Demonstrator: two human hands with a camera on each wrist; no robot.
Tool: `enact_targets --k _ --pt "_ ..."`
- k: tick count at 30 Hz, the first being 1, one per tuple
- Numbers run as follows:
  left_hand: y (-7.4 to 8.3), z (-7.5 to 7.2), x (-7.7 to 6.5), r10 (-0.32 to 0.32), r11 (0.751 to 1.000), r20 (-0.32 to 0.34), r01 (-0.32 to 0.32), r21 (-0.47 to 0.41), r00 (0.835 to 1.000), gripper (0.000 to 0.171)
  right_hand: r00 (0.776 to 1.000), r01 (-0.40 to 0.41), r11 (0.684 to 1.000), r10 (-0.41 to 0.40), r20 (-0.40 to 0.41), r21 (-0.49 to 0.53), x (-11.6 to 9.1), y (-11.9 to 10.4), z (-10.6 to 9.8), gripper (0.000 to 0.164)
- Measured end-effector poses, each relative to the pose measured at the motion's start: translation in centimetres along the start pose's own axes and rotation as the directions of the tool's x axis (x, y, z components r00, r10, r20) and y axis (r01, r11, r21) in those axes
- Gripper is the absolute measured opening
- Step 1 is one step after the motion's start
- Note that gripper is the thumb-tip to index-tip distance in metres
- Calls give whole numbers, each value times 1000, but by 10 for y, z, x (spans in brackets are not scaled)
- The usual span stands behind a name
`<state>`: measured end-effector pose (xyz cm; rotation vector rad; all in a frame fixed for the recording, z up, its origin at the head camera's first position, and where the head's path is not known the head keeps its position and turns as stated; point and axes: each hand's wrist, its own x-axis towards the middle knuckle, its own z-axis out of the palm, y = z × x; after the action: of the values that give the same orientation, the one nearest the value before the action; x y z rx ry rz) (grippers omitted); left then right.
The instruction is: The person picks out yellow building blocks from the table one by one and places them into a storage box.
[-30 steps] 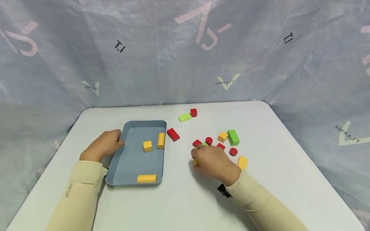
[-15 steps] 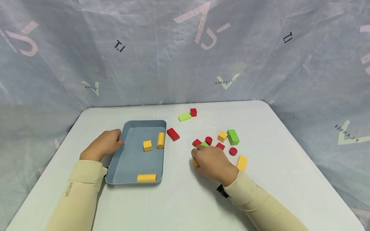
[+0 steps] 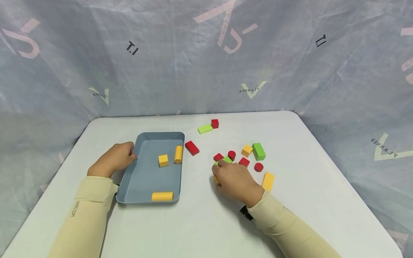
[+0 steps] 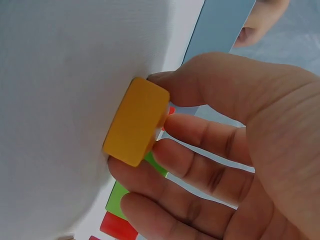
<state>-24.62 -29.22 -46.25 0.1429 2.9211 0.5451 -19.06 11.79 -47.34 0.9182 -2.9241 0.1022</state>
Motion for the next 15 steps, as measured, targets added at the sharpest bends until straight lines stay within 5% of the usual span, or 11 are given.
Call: enact_targets --k 15 --pt "-2 -1 1 7 1000 12 -7 -5 1000 10 999 38 999 -38 -11 -16 2 -8 -5 27"
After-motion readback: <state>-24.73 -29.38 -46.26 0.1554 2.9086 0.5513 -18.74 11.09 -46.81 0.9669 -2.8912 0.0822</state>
